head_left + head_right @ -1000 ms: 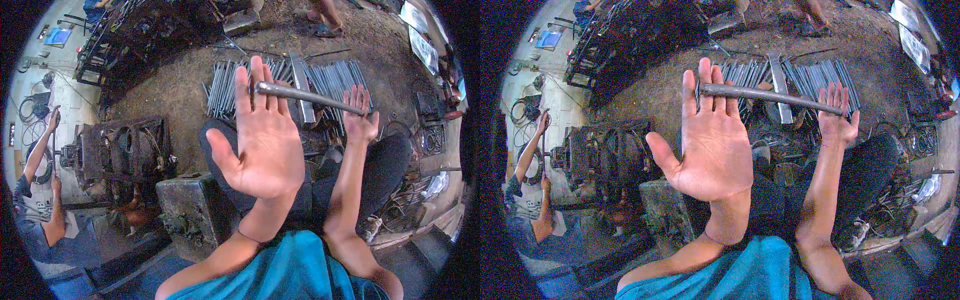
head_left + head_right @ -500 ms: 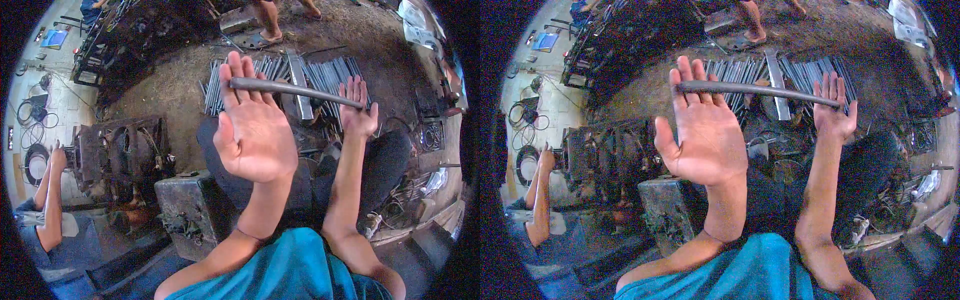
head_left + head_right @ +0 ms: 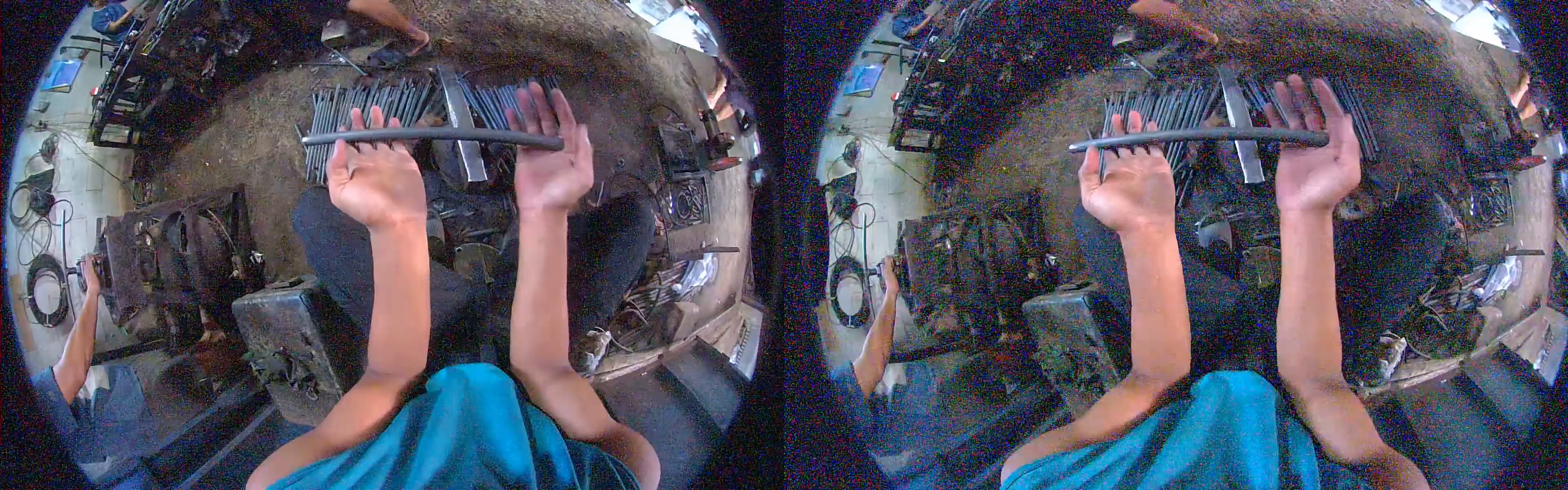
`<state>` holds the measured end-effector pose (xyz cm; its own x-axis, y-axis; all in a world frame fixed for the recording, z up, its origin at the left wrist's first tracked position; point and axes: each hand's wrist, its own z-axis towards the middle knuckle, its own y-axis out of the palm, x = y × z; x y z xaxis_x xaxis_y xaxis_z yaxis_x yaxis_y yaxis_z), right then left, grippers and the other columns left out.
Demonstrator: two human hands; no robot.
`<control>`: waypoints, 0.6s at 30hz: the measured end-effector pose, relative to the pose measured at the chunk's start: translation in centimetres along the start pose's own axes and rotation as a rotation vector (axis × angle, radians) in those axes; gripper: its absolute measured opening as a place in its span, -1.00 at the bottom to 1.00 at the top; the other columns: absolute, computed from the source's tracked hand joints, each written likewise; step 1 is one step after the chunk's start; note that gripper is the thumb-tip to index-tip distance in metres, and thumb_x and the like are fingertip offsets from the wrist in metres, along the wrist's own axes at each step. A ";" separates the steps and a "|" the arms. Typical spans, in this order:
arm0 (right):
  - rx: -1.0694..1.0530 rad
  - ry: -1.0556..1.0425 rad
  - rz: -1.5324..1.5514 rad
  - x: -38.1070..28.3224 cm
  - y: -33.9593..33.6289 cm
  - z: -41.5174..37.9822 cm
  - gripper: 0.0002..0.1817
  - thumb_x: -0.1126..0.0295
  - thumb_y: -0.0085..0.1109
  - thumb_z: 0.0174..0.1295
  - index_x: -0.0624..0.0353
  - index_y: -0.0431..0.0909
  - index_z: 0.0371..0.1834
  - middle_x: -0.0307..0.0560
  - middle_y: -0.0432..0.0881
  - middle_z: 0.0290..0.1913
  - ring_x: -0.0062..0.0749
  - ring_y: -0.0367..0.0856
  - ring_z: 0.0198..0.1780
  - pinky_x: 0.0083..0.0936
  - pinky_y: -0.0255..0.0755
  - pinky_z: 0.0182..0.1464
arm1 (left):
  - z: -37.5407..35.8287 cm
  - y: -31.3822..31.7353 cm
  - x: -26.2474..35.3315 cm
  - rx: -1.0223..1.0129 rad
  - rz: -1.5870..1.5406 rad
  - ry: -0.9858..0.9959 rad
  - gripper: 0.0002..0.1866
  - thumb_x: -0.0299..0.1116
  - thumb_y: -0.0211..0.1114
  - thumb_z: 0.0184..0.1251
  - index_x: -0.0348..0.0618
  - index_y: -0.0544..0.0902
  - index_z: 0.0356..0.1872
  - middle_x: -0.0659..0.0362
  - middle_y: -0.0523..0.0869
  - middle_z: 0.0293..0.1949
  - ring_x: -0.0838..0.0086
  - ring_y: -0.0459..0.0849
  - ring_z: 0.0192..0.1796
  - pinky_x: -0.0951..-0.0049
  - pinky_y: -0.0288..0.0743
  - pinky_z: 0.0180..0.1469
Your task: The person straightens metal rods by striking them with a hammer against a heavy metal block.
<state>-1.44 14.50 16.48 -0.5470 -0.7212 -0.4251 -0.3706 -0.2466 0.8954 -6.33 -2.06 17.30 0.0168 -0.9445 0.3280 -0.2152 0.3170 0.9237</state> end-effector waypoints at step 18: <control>-0.574 -0.345 -1.255 13.5 -4.2 -5.2 -0.81 0.49 0.12 0.20 0.20 0.62 -0.13 0.04 0.69 -0.10 0.00 0.62 0.01 -0.27 0.34 0.31 | 14.3 -22.9 -2.9 0.018 0.619 -0.583 -0.82 -0.35 0.09 0.27 -0.21 0.60 -0.40 0.13 0.64 -0.42 0.35 0.62 -0.38 0.34 0.54 -0.24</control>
<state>-3.35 2.44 7.63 -0.2726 0.3396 -0.9002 -0.4334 -0.8787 -0.2002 -15.37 -7.85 -7.65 -0.6135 -0.4965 0.6141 -0.0352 0.7940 0.6069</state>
